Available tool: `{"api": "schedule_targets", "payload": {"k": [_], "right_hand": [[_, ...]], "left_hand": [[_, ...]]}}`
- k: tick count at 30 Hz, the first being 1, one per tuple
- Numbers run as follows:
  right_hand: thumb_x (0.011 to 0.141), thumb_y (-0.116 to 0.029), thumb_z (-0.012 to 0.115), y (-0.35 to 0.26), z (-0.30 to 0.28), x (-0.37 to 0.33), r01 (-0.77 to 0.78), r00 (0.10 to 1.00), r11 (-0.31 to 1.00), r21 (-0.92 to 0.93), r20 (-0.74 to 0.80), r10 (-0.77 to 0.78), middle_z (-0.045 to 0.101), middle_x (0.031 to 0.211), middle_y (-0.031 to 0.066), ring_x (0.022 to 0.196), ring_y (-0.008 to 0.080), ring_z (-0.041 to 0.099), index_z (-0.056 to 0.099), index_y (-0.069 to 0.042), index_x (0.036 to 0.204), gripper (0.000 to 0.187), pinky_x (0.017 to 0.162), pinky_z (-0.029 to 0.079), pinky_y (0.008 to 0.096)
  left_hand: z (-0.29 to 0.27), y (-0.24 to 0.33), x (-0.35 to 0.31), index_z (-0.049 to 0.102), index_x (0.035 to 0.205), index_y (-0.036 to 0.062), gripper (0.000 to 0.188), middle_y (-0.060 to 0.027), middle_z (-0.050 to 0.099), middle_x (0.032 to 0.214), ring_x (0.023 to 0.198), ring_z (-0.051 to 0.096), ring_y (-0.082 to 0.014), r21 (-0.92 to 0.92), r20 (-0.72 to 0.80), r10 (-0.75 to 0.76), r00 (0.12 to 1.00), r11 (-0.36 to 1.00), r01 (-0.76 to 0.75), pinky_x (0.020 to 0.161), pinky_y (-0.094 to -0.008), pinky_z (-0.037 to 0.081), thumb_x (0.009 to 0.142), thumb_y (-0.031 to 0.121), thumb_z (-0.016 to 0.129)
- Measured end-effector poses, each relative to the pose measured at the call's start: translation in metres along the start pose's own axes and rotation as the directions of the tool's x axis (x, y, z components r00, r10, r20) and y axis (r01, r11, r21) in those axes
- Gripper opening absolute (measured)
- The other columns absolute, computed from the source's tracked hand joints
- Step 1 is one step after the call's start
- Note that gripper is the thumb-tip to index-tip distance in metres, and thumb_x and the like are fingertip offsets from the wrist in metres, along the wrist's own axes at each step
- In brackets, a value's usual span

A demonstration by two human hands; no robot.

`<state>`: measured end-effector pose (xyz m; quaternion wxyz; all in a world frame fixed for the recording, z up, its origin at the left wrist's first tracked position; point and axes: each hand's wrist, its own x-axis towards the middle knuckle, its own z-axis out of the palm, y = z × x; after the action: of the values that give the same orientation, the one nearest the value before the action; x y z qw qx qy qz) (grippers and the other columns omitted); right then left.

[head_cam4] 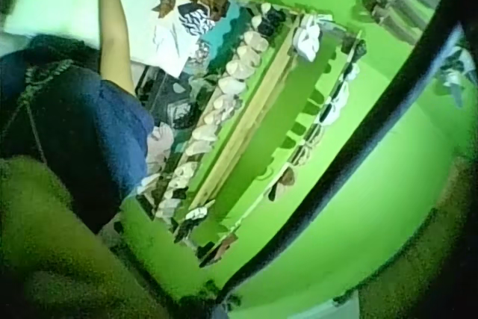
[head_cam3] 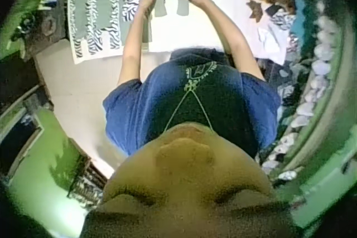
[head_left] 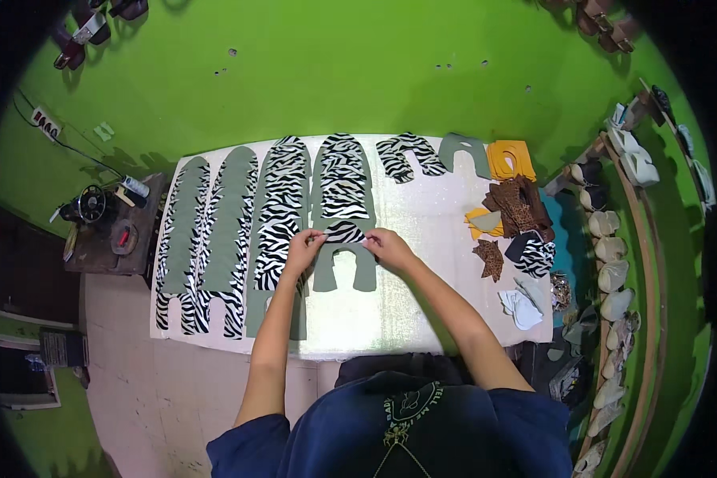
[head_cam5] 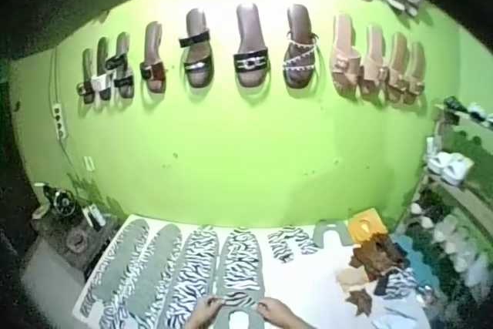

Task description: The person assembles slipper-style shoes by hand on a white table. They repeatedly pick up a green sole and a zebra-patterned fabric upper, place the upper onto the sole, and press down to secure it. The person then places the completed shoe into a row of finished units on the table.

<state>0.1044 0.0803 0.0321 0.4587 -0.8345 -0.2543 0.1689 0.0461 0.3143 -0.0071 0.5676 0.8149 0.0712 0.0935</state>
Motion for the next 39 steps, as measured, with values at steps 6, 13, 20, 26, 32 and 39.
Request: {"api": "schedule_targets", "payload": {"k": [6, 13, 20, 26, 32, 39], "right_hand": [[0.078, -0.022, 0.060, 0.006, -0.003, 0.018, -0.032, 0.999, 0.998, -0.054, -0.033, 0.030, 0.055, 0.064, 0.0059, 0.058, 0.0163, 0.052, 0.059, -0.004, 0.087, 0.020, 0.054, 0.041, 0.0295], [0.075, -0.020, 0.061, 0.023, -0.005, 0.036, -0.061, 0.998, 0.997, -0.046, -0.032, 0.060, 0.057, 0.068, 0.0054, 0.060, 0.0177, 0.054, 0.058, -0.006, 0.093, 0.023, 0.055, 0.042, 0.0299], [0.075, -0.016, 0.061, 0.013, -0.010, 0.040, -0.074, 0.997, 0.994, -0.080, -0.008, 0.074, 0.055, 0.067, 0.0038, 0.060, 0.0163, 0.052, 0.056, -0.005, 0.097, 0.025, 0.056, 0.042, 0.0291], [0.074, -0.018, 0.061, 0.011, -0.011, 0.041, -0.080, 0.997, 0.981, -0.175, -0.017, 0.078, 0.057, 0.069, 0.0046, 0.064, 0.0199, 0.056, 0.054, -0.010, 0.104, 0.032, 0.058, 0.044, 0.0315], [0.075, -0.019, 0.059, 0.007, -0.011, 0.040, -0.081, 0.997, 0.981, -0.175, -0.018, 0.079, 0.058, 0.073, 0.0054, 0.068, 0.0215, 0.057, 0.050, -0.016, 0.115, 0.040, 0.061, 0.044, 0.0321], [0.076, -0.019, 0.058, 0.007, -0.013, 0.042, -0.096, 0.995, 0.974, -0.205, 0.008, 0.100, 0.058, 0.076, 0.0067, 0.071, 0.0232, 0.058, 0.049, -0.016, 0.116, 0.040, 0.063, 0.045, 0.0335]], "left_hand": [[-0.001, -0.002, 0.023, 0.061, 0.082, 0.0009, 0.020, 0.0014, 0.054, 0.065, 0.058, 0.045, -0.0052, 0.046, 0.076, -0.004, 0.997, 0.999, 0.000, 0.052, -0.0198, 0.036, 0.078, 0.020, 0.065], [0.002, 0.004, 0.040, 0.063, 0.082, 0.0007, 0.024, 0.0014, 0.054, 0.061, 0.054, 0.043, -0.0062, 0.062, 0.069, 0.010, 0.998, 0.998, -0.014, 0.049, -0.0211, 0.035, 0.077, 0.024, 0.066], [0.005, 0.004, 0.048, 0.063, 0.082, 0.0001, 0.022, -0.0006, 0.056, 0.064, 0.058, 0.046, -0.0083, 0.083, 0.029, 0.053, 0.998, 0.995, -0.055, 0.054, -0.0227, 0.038, 0.075, 0.021, 0.067], [0.007, 0.006, 0.049, 0.063, 0.083, -0.0006, 0.023, -0.0056, 0.061, 0.069, 0.064, 0.054, -0.0106, 0.137, 0.028, 0.016, 0.999, 0.990, -0.019, 0.060, -0.0241, 0.043, 0.074, 0.020, 0.067], [0.009, 0.002, 0.051, 0.063, 0.082, -0.0007, 0.022, -0.0058, 0.061, 0.068, 0.062, 0.054, -0.0108, 0.141, 0.032, -0.033, 0.999, 0.990, 0.028, 0.060, -0.0245, 0.044, 0.074, 0.019, 0.067], [0.010, 0.001, 0.053, 0.063, 0.082, -0.0008, 0.022, -0.0058, 0.061, 0.067, 0.062, 0.055, -0.0107, 0.162, 0.010, -0.018, 1.000, 0.987, 0.016, 0.059, -0.0239, 0.044, 0.073, 0.019, 0.068]]}}
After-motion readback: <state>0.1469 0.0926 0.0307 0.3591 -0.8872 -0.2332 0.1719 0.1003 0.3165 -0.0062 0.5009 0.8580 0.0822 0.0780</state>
